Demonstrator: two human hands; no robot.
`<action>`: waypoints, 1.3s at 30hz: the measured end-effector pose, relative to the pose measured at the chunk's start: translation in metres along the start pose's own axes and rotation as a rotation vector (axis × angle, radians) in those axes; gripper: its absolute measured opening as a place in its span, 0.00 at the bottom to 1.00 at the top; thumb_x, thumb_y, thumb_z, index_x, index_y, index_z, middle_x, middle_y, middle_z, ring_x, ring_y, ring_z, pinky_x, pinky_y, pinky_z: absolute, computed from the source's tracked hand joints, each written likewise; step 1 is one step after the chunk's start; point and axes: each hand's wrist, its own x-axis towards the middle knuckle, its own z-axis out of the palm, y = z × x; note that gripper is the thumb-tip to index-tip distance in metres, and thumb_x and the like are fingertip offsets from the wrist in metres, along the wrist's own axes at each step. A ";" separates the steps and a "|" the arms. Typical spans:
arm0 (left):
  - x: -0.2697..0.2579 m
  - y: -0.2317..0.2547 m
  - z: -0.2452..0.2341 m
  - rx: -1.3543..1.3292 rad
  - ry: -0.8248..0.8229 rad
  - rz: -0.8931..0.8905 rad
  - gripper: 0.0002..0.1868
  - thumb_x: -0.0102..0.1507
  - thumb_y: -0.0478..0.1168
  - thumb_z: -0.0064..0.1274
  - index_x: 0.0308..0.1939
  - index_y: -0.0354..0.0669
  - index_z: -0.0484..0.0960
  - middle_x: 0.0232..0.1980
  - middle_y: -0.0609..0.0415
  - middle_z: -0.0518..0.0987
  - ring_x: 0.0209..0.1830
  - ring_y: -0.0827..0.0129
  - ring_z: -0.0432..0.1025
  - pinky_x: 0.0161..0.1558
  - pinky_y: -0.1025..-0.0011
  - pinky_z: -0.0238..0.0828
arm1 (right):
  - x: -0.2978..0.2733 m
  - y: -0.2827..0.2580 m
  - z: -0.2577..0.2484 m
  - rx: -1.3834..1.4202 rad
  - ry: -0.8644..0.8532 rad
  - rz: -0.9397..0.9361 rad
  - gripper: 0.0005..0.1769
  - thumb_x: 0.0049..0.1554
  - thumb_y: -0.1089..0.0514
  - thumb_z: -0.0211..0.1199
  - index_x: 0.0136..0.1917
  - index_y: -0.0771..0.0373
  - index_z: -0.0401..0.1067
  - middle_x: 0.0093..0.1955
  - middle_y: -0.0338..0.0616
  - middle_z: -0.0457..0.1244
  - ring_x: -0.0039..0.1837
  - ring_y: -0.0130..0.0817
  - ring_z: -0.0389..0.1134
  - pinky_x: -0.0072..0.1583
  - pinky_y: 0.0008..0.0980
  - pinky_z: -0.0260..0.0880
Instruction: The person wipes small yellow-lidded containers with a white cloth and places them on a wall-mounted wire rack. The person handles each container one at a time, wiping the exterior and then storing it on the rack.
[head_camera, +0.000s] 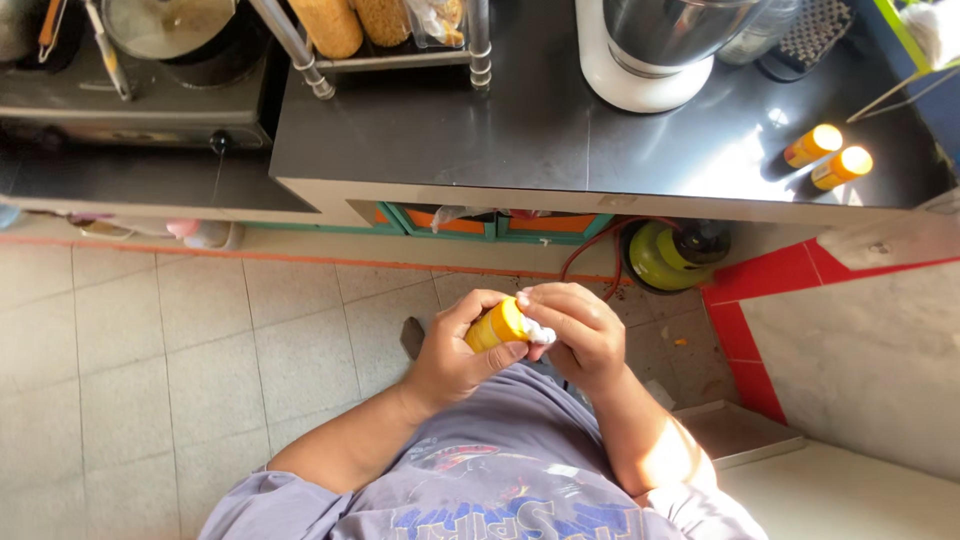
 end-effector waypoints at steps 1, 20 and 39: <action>-0.002 0.001 0.002 0.094 0.027 0.082 0.23 0.62 0.46 0.67 0.55 0.36 0.78 0.52 0.49 0.81 0.53 0.70 0.75 0.57 0.71 0.73 | -0.003 0.001 -0.003 0.102 -0.009 0.043 0.22 0.58 0.47 0.67 0.56 0.67 0.76 0.56 0.49 0.68 0.58 0.43 0.74 0.58 0.37 0.75; -0.072 -0.014 -0.007 0.132 0.463 0.147 0.28 0.71 0.55 0.51 0.61 0.32 0.74 0.61 0.49 0.74 0.61 0.67 0.71 0.63 0.71 0.66 | -0.009 0.001 0.047 0.438 -0.274 -0.030 0.22 0.56 0.58 0.70 0.63 0.65 0.72 0.64 0.56 0.67 0.64 0.49 0.71 0.66 0.40 0.71; -0.180 -0.016 -0.155 0.499 0.576 0.176 0.22 0.75 0.50 0.37 0.55 0.33 0.76 0.51 0.40 0.80 0.49 0.47 0.77 0.50 0.62 0.74 | 0.016 -0.090 0.216 0.273 -0.423 0.036 0.21 0.51 0.67 0.72 0.58 0.66 0.75 0.63 0.50 0.69 0.72 0.47 0.68 0.67 0.41 0.71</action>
